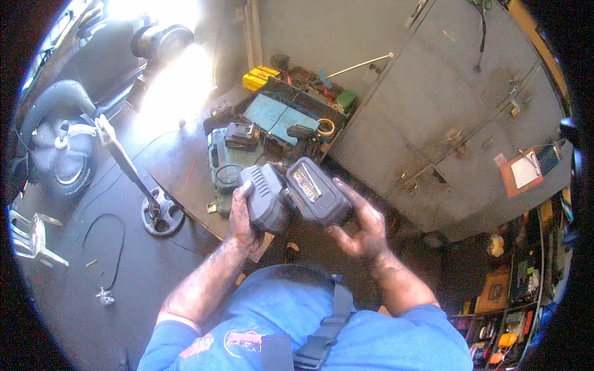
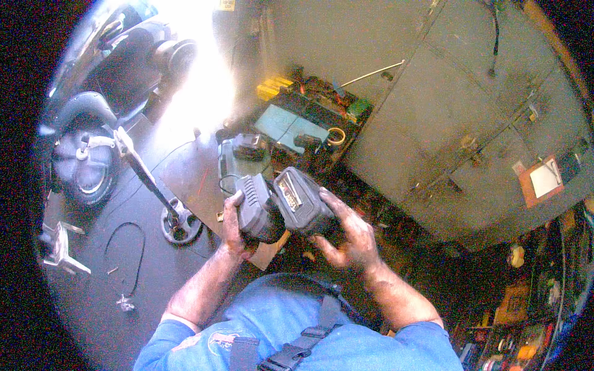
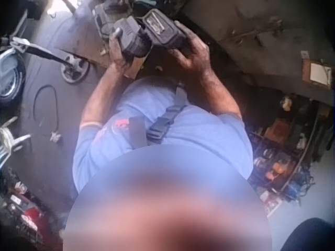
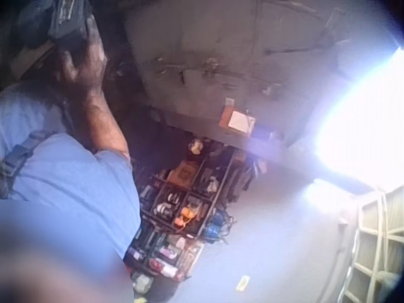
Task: The person uses a cordless impact wrench and a socket to remove a bolt from a car alternator. They then swap the socket, retrieve a new bolt, and continue working on the alternator in a garage setting.
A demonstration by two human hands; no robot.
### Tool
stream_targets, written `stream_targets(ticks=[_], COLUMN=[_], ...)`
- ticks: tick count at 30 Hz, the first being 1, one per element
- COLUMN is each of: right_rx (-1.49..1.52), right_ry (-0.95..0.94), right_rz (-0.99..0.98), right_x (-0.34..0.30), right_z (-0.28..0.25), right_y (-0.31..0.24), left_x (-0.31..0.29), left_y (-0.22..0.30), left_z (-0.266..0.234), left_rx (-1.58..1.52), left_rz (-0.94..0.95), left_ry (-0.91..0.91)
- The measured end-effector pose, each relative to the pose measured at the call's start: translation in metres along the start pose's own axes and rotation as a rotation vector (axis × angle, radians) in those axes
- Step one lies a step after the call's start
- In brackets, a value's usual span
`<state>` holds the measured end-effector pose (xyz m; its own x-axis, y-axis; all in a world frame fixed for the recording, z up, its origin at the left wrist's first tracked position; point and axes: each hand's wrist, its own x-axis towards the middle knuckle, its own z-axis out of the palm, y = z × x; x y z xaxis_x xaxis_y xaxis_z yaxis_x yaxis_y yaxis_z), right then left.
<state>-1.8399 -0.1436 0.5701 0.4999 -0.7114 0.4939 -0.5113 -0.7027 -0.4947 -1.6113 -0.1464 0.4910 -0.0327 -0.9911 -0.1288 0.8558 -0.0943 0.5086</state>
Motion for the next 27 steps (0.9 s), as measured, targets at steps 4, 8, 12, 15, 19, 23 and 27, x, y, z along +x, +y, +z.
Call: stream_targets(ticks=[4, 8, 12, 15, 19, 23, 27], right_rx=[0.029, 0.103, 0.331, 0.575, 0.169, 0.573, 0.698], right_ry=[0.000, 0.040, -0.036, -0.110, -0.021, -0.179, -0.266], right_rz=[0.038, 0.125, 0.185, 0.319, 0.224, 0.353, 0.265], right_x=[0.003, 0.005, 0.001, 0.010, 0.023, 0.022, 0.020], right_z=[0.007, 0.025, 0.032, 0.034, 0.051, 0.056, 0.042], right_y=[-0.002, 0.005, 0.010, 0.018, 0.030, 0.034, 0.028], left_x=[-0.007, -0.020, -0.017, -0.013, -0.022, -0.014, -0.018], left_y=[-0.009, -0.026, -0.024, -0.028, -0.050, -0.032, -0.017], left_z=[0.006, 0.010, -0.002, -0.013, -0.020, -0.029, -0.017], left_rx=[-0.066, -0.046, 0.077, 0.102, 0.270, 0.294, 0.260], left_rz=[-0.013, -0.057, -0.081, -0.107, 0.063, 0.100, 0.201], left_ry=[-0.020, -0.020, 0.016, 0.004, 0.061, -0.042, -0.100])
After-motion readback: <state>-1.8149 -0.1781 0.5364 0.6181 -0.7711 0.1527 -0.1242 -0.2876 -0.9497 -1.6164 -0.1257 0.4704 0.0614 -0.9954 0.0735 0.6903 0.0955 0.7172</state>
